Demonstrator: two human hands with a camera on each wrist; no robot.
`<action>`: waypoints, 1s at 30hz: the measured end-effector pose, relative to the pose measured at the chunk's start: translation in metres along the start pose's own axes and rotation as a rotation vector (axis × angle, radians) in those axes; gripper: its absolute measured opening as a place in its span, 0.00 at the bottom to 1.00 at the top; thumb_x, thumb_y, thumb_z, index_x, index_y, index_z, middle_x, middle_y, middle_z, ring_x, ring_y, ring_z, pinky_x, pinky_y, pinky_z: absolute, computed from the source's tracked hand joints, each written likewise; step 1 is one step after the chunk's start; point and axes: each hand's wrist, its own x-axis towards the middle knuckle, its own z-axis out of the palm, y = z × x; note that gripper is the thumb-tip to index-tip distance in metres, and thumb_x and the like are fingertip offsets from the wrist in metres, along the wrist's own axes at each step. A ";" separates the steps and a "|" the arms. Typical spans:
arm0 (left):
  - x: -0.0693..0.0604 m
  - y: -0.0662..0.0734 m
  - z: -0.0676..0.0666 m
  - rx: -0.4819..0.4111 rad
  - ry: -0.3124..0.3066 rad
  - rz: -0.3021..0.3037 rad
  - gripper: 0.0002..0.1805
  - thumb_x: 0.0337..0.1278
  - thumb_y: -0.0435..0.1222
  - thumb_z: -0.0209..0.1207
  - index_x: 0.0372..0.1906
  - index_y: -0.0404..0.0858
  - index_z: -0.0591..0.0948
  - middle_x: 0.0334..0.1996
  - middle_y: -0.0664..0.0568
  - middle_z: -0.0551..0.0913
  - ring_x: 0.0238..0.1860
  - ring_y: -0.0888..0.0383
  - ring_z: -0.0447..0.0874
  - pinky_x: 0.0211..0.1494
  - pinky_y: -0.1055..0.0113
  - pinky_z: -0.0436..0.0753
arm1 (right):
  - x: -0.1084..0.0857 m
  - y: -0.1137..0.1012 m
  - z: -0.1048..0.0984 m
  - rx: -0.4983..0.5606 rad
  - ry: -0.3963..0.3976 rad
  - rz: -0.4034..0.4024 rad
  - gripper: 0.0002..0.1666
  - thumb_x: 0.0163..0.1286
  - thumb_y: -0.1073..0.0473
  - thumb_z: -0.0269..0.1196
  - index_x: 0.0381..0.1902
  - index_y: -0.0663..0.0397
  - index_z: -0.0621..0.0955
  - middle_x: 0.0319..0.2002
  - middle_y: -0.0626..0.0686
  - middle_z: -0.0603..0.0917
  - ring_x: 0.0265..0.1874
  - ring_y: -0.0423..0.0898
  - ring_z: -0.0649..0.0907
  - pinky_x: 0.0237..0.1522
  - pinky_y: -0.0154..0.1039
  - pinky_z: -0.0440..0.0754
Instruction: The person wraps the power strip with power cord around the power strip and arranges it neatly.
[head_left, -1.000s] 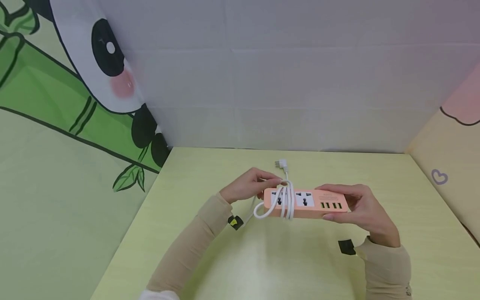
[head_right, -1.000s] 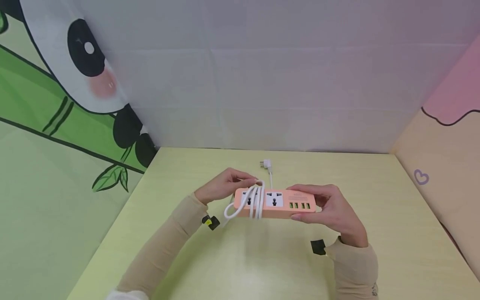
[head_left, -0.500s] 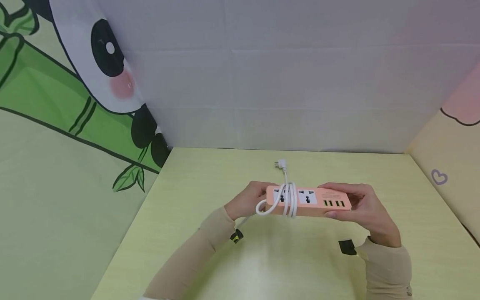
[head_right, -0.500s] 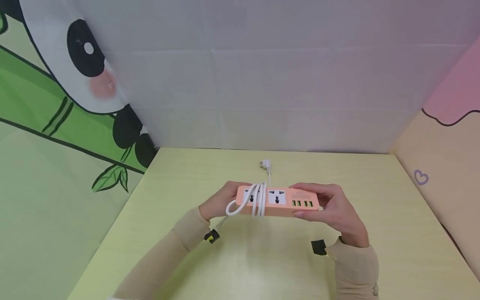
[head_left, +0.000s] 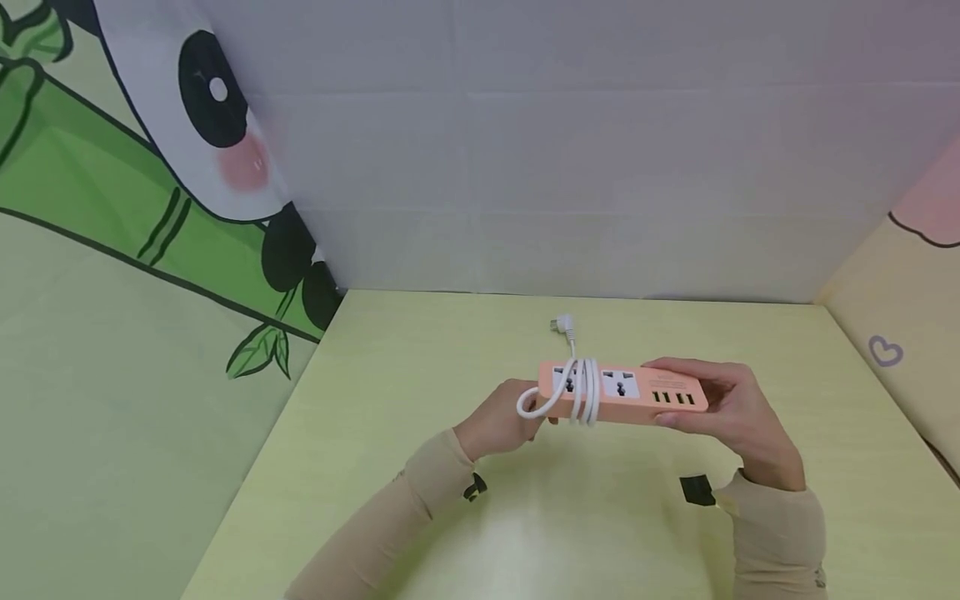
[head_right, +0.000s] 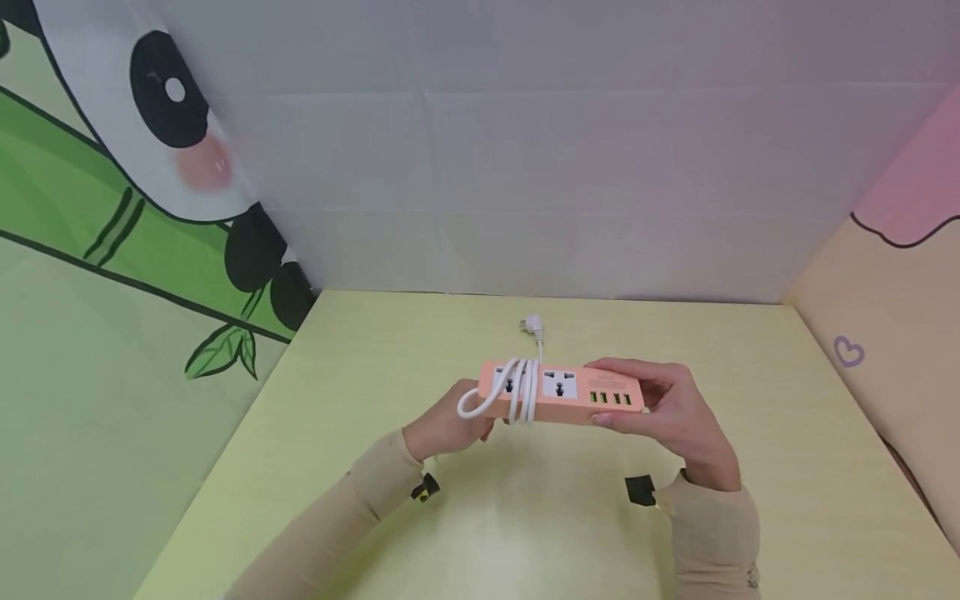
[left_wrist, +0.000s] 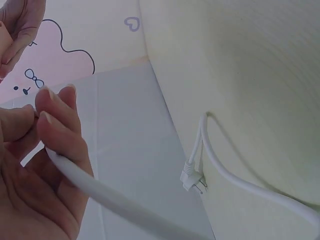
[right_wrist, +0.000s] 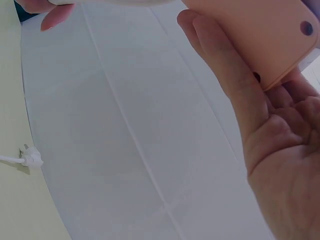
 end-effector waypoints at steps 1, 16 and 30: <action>0.000 0.000 0.001 0.006 -0.001 0.010 0.10 0.74 0.29 0.52 0.49 0.36 0.84 0.21 0.50 0.81 0.16 0.68 0.66 0.24 0.75 0.68 | 0.000 0.000 0.000 -0.012 0.006 0.009 0.31 0.56 0.82 0.67 0.60 0.73 0.77 0.46 0.47 0.89 0.36 0.39 0.86 0.34 0.34 0.85; -0.011 -0.002 0.013 -0.090 -0.018 -0.014 0.17 0.80 0.42 0.48 0.66 0.50 0.76 0.34 0.52 0.83 0.16 0.64 0.71 0.23 0.72 0.76 | 0.001 0.007 -0.001 -0.053 0.027 -0.017 0.30 0.59 0.80 0.68 0.60 0.70 0.79 0.45 0.47 0.89 0.34 0.39 0.86 0.34 0.32 0.85; -0.027 0.002 0.012 -0.034 0.028 -0.077 0.16 0.81 0.38 0.47 0.48 0.43 0.86 0.24 0.54 0.79 0.14 0.67 0.67 0.22 0.75 0.71 | -0.001 0.004 -0.003 -0.060 0.130 0.070 0.29 0.60 0.77 0.70 0.60 0.66 0.80 0.43 0.46 0.89 0.35 0.38 0.86 0.34 0.33 0.86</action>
